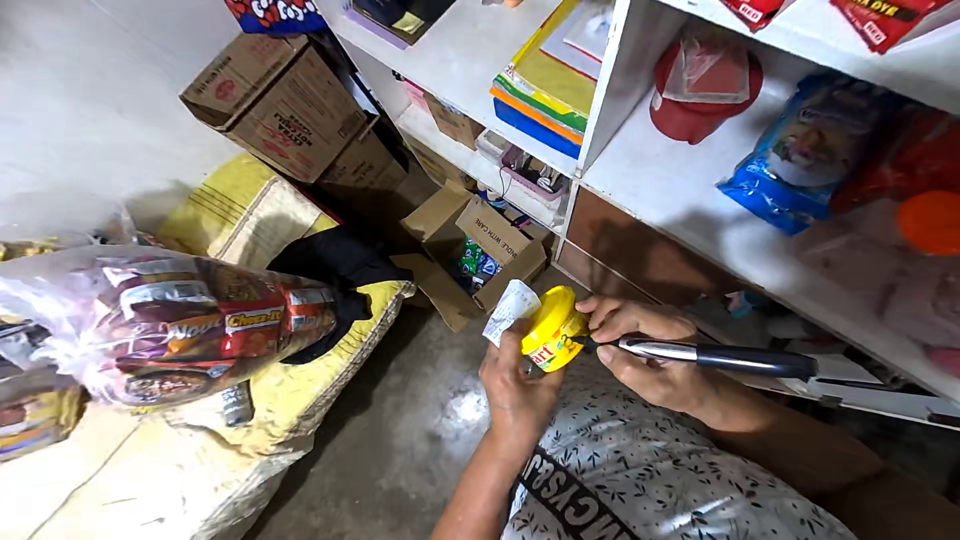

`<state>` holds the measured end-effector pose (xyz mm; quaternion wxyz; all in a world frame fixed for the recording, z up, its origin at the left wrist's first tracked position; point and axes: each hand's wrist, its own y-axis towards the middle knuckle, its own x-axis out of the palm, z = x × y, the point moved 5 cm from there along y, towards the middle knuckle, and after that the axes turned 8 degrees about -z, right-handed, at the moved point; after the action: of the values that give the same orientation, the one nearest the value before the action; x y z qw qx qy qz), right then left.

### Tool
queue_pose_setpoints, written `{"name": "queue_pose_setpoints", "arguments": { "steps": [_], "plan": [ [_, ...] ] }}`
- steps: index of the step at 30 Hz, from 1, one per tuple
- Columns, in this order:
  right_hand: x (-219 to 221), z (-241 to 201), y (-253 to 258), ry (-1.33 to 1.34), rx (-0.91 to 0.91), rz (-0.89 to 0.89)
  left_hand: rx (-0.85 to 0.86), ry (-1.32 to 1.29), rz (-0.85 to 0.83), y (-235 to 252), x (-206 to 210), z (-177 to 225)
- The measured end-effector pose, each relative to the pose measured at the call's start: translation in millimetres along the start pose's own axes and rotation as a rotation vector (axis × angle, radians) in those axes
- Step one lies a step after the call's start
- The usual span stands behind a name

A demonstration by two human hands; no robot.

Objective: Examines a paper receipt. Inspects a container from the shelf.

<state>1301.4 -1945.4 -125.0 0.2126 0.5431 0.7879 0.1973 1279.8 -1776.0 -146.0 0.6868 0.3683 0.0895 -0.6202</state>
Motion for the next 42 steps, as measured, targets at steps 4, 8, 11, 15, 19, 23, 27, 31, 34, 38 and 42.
{"name": "queue_pose_setpoints", "arguments": {
  "steps": [4,8,11,15,19,23,27,31,34,38,42],
  "plan": [
    [1,-2,-1,0.007,-0.005,0.003,-0.001,0.001,-0.003,-1,0,1],
    [1,-4,-2,-0.003,-0.006,-0.006,0.001,-0.005,-0.006,-2,0,2],
    [3,-4,-3,-0.012,-0.005,-0.021,0.003,-0.001,-0.002,-3,-1,2],
    [4,-5,-3,-0.01,-0.009,-0.027,0.005,-0.015,-0.005,-3,-1,2],
    [-2,-2,-4,0.093,0.012,0.041,0.022,-0.085,-0.005,-1,0,0],
    [-5,1,-5,0.114,0.044,0.077,0.033,-0.123,-0.013,0,1,0],
    [-5,1,-4,0.103,0.041,0.079,0.028,-0.146,-0.017,0,2,-3],
    [-6,0,0,0.118,0.033,0.051,0.021,-0.209,-0.04,3,3,-8],
    [-6,0,4,0.117,0.055,0.047,0.026,-0.262,-0.048,4,2,-12],
    [-7,1,9,0.101,0.022,0.04,0.004,-0.332,-0.037,5,-1,-21],
    [-7,-1,15,0.102,0.017,-0.008,-0.004,-0.349,-0.02,5,-5,-26]
  ]
}}
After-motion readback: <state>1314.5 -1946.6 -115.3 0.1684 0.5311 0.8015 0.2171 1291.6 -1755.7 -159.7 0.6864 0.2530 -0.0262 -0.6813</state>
